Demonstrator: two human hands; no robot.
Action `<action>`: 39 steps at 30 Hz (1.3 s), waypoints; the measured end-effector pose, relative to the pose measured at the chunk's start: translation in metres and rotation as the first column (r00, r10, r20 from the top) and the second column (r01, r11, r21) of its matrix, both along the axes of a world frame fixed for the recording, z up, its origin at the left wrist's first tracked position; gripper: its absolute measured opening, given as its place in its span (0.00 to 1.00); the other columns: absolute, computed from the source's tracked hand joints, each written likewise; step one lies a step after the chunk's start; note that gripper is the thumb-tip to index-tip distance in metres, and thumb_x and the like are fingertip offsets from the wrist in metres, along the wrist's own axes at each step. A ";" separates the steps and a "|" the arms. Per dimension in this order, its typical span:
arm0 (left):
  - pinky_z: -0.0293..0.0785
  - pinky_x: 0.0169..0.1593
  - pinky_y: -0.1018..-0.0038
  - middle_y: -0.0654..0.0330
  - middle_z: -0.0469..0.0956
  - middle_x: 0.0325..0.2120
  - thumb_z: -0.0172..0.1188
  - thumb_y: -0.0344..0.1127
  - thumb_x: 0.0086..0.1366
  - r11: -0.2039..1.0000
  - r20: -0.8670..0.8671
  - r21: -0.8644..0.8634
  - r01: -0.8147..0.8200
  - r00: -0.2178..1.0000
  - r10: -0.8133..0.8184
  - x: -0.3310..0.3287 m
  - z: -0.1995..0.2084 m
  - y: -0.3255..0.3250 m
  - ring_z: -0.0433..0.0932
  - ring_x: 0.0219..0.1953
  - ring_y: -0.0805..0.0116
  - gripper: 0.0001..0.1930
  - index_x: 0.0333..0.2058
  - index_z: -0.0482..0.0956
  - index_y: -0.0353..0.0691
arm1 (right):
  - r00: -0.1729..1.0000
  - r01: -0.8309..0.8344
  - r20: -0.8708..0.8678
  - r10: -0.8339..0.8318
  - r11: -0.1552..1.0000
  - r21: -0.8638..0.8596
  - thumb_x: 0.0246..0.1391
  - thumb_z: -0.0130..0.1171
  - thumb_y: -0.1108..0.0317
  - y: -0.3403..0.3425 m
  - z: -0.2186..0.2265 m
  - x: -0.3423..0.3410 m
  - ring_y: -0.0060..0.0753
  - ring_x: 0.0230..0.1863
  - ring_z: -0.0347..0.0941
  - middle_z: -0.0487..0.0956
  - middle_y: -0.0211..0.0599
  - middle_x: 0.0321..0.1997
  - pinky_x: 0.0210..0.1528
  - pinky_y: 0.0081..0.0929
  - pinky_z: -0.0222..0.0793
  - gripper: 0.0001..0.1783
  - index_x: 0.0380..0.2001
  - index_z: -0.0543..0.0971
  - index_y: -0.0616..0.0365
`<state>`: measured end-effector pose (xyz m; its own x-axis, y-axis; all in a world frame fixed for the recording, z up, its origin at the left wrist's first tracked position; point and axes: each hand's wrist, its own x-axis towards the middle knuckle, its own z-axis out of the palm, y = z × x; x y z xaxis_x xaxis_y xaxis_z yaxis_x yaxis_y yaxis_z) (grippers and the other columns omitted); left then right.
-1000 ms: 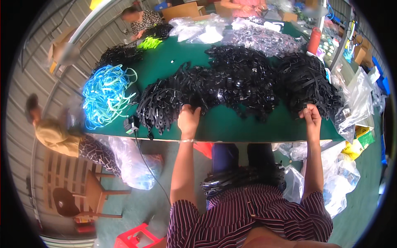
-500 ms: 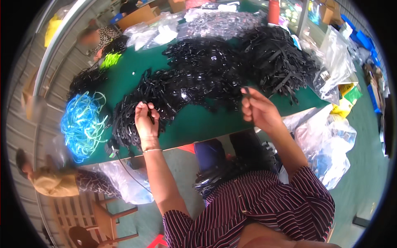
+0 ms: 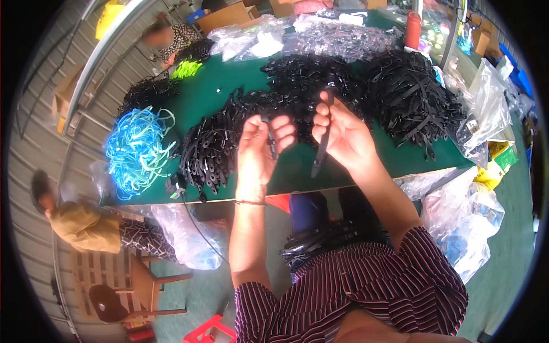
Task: The person assembles small black plastic components by hand at a workbench.
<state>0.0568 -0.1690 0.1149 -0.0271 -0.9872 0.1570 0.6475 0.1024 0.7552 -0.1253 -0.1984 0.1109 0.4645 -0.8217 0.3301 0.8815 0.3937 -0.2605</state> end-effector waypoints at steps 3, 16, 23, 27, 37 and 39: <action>0.76 0.41 0.62 0.46 0.73 0.41 0.40 0.34 0.67 0.996 0.040 -0.023 0.083 0.996 -0.082 -0.020 0.001 0.007 0.76 0.40 0.53 0.06 0.41 0.64 0.45 | 0.998 0.044 0.047 -0.044 0.999 -0.020 0.56 0.45 0.72 -0.010 0.010 0.008 0.27 0.33 0.64 0.70 0.33 0.31 0.36 0.25 0.63 0.10 0.41 0.69 0.56; 0.58 0.23 0.86 0.66 0.67 0.22 0.44 0.29 0.65 0.995 0.570 0.020 0.096 0.817 -0.090 -0.050 0.032 0.056 0.63 0.21 0.82 0.05 0.39 0.65 0.39 | 0.327 0.079 -0.795 -0.512 0.853 -0.517 0.58 0.46 0.60 0.037 -0.005 -0.068 0.16 0.21 0.67 0.73 0.28 0.19 0.23 0.15 0.61 0.16 0.24 0.74 0.60; 0.67 0.27 0.74 0.57 0.71 0.21 0.52 0.23 0.55 0.849 0.908 -0.291 0.441 0.407 0.100 -0.072 0.032 0.083 0.74 0.24 0.68 0.08 0.35 0.69 0.38 | 0.248 -0.045 -0.414 -0.876 0.417 -0.908 0.33 0.70 0.63 0.106 0.009 -0.079 0.39 0.51 0.64 0.68 0.44 0.48 0.54 0.32 0.58 0.42 0.53 0.63 0.61; 0.68 0.29 0.66 0.53 0.74 0.24 0.54 0.27 0.53 0.846 0.938 -0.335 0.416 0.232 0.258 -0.081 0.018 0.078 0.75 0.27 0.54 0.07 0.33 0.71 0.38 | 0.275 -0.103 -0.744 -0.608 0.751 -0.652 0.45 0.62 0.71 0.109 -0.025 -0.069 0.31 0.46 0.70 0.72 0.42 0.46 0.49 0.26 0.64 0.35 0.56 0.59 0.62; 0.71 0.31 0.82 0.64 0.76 0.29 0.58 0.28 0.57 0.987 0.864 -0.145 0.065 0.495 0.094 -0.053 -0.082 0.006 0.73 0.27 0.78 0.10 0.37 0.72 0.37 | 0.285 -0.111 -0.907 -0.308 0.930 -0.351 0.54 0.48 0.72 0.097 -0.066 -0.093 0.16 0.25 0.65 0.71 0.28 0.23 0.30 0.14 0.61 0.09 0.36 0.73 0.64; 0.73 0.32 0.73 0.62 0.77 0.29 0.59 0.26 0.50 0.964 0.926 -0.264 -0.038 0.269 0.264 -0.051 -0.094 -0.012 0.76 0.29 0.67 0.12 0.36 0.75 0.39 | 0.364 -0.043 -0.873 -0.325 0.930 -0.364 0.55 0.46 0.69 0.096 -0.070 -0.094 0.17 0.24 0.64 0.71 0.27 0.21 0.29 0.15 0.59 0.10 0.35 0.75 0.62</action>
